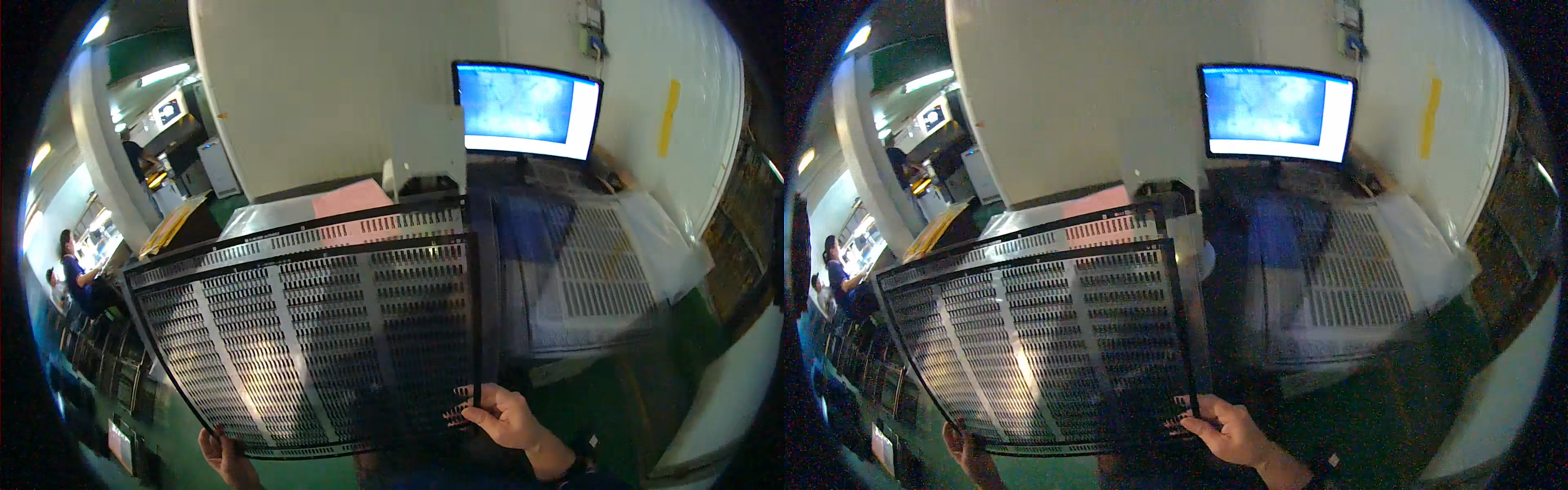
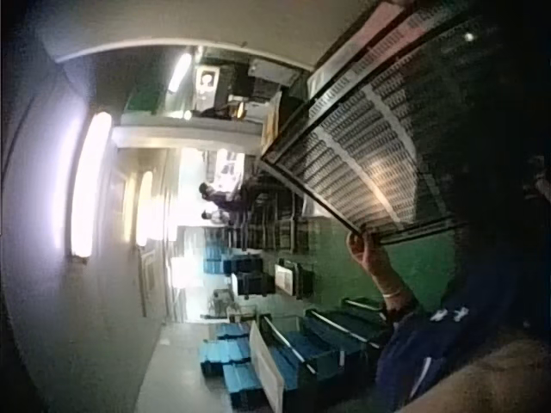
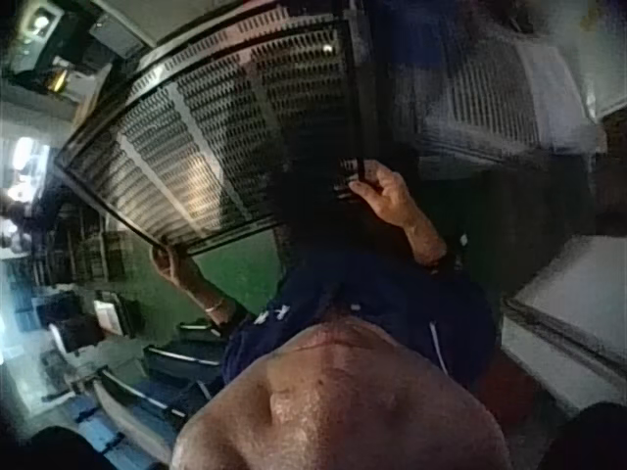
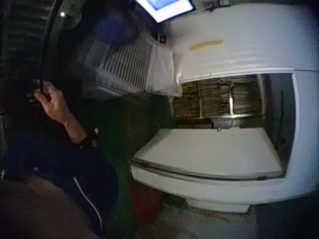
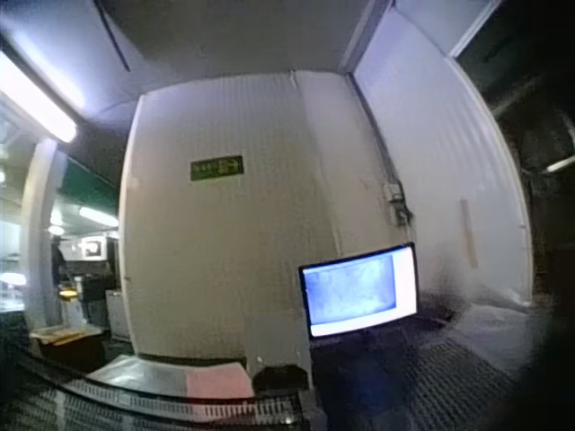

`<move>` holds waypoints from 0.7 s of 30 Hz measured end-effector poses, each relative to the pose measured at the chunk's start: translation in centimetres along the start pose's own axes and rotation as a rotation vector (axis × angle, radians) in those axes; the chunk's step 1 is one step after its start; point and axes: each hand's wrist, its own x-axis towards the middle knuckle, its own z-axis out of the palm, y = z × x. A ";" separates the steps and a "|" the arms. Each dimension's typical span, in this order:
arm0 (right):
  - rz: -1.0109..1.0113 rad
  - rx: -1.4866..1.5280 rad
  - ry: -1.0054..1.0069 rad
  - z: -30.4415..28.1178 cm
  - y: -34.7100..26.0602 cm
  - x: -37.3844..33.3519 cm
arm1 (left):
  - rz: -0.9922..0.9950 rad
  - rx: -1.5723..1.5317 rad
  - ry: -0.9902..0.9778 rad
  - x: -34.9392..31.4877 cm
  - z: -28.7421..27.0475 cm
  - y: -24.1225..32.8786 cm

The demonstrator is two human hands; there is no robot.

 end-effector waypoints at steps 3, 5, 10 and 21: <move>-0.165 -0.034 -0.028 1.8 -2.3 2.3 | 0.095 -0.014 0.146 -0.4 -0.5 2.6; -0.225 -0.045 -0.068 3.1 -3.0 4.0 | 0.169 -0.063 0.183 -0.6 -0.8 4.2; -0.397 -0.093 -0.131 6.7 -5.1 6.6 | 0.399 -0.010 0.553 -1.6 -5.8 5.3; -0.603 0.104 -0.215 12.7 -9.9 8.6 | 0.514 -0.192 0.666 -4.7 -4.5 13.0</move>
